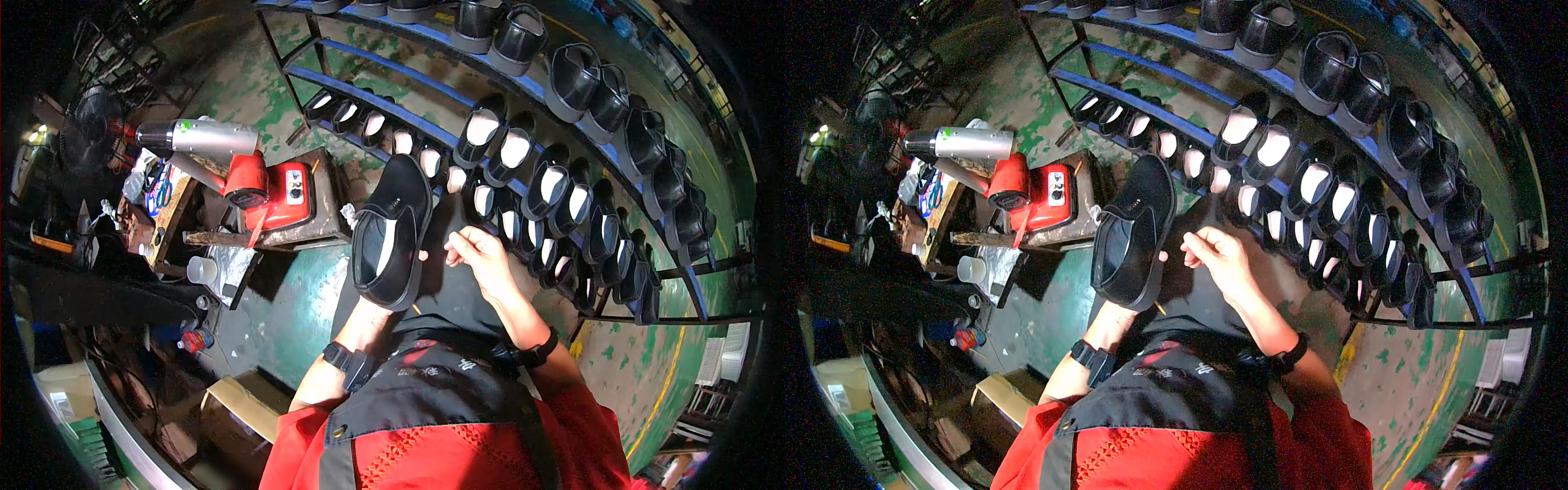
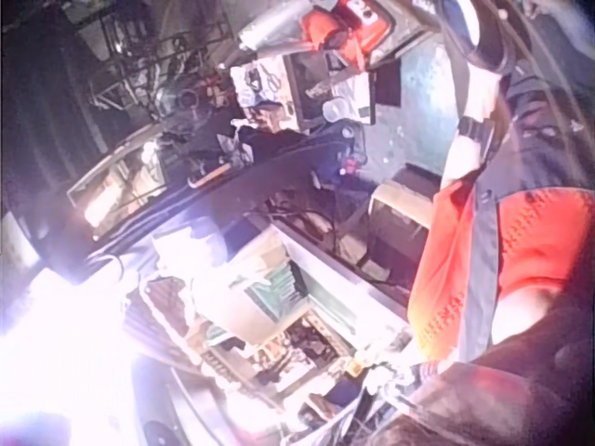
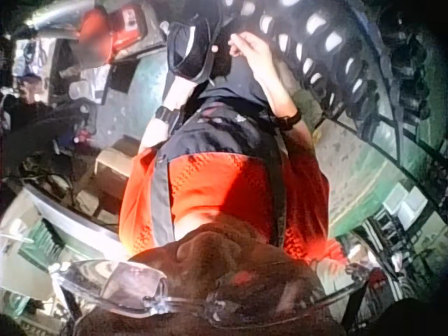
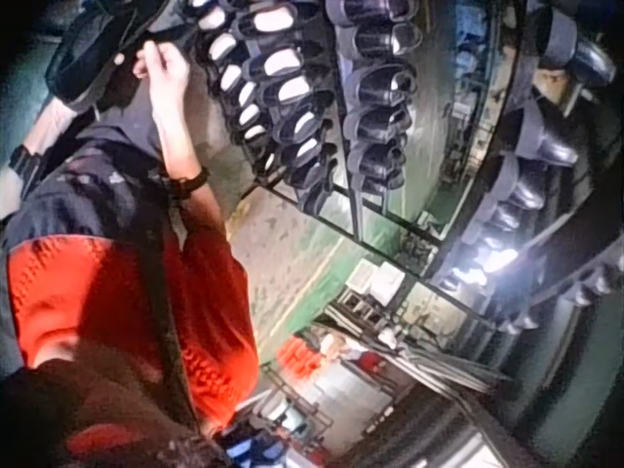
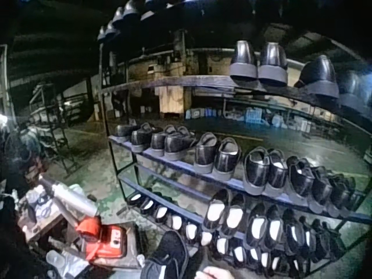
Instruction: Brushing and inspecting finished shoes before placing them back on a rack in a manufacturing facility.
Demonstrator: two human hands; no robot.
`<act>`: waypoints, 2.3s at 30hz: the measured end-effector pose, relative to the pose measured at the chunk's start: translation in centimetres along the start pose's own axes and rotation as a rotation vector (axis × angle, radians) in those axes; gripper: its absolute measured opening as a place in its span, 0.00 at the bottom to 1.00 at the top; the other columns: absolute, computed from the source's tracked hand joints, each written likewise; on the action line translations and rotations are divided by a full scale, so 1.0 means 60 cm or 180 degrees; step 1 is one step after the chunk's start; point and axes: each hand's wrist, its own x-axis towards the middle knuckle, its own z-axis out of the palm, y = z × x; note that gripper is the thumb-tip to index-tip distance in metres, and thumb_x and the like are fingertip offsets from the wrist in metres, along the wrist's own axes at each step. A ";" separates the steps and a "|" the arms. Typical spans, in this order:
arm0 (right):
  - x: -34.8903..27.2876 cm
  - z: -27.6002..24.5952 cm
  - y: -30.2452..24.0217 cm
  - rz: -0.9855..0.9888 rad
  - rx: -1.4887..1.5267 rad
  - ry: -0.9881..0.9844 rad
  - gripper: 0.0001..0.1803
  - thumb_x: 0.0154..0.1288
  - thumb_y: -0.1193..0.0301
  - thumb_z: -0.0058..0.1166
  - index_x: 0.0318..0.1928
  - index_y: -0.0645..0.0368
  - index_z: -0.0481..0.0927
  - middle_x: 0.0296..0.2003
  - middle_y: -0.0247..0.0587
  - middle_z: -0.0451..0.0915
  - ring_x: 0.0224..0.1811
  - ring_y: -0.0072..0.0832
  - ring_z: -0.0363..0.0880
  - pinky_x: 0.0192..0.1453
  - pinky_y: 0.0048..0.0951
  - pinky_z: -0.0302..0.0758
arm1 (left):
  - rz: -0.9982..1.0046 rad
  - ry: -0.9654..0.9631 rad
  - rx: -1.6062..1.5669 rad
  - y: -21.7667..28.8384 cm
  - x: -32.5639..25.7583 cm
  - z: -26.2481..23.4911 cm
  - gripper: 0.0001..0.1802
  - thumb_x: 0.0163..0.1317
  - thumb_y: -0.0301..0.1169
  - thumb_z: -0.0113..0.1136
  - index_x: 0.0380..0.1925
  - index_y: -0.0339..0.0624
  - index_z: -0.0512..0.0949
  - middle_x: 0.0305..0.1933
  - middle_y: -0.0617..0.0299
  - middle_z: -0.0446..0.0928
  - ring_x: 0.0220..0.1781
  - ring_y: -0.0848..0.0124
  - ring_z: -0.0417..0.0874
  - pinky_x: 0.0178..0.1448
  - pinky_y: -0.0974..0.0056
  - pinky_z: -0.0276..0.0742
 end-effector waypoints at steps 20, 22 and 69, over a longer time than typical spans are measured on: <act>0.061 0.041 0.076 0.1020 -0.0557 -0.0352 0.10 0.68 0.68 0.51 0.35 0.63 0.78 0.28 0.34 0.78 0.30 0.19 0.76 0.37 0.22 0.74 | -0.1476 0.1151 -0.5967 -0.218 0.168 -0.061 0.10 0.64 0.42 0.51 0.40 0.53 0.76 0.33 0.63 0.81 0.19 0.74 0.74 0.17 0.71 0.66; 0.071 0.045 0.078 0.1062 -0.0515 -0.0356 0.10 0.68 0.68 0.50 0.35 0.63 0.78 0.29 0.33 0.79 0.30 0.19 0.76 0.38 0.23 0.74 | -0.1325 0.1236 -0.5843 -0.252 0.179 -0.064 0.11 0.64 0.43 0.51 0.41 0.53 0.76 0.34 0.62 0.82 0.19 0.74 0.75 0.17 0.70 0.67; -0.033 0.039 -0.019 -0.1355 -0.1470 0.0378 0.46 0.47 0.68 0.71 0.65 0.59 0.59 0.59 0.49 0.66 0.57 0.33 0.70 0.48 0.30 0.77 | -0.1776 0.0226 -0.4838 0.052 0.116 0.002 0.31 0.71 0.53 0.36 0.54 0.36 0.69 0.47 0.47 0.78 0.47 0.61 0.81 0.50 0.57 0.79</act>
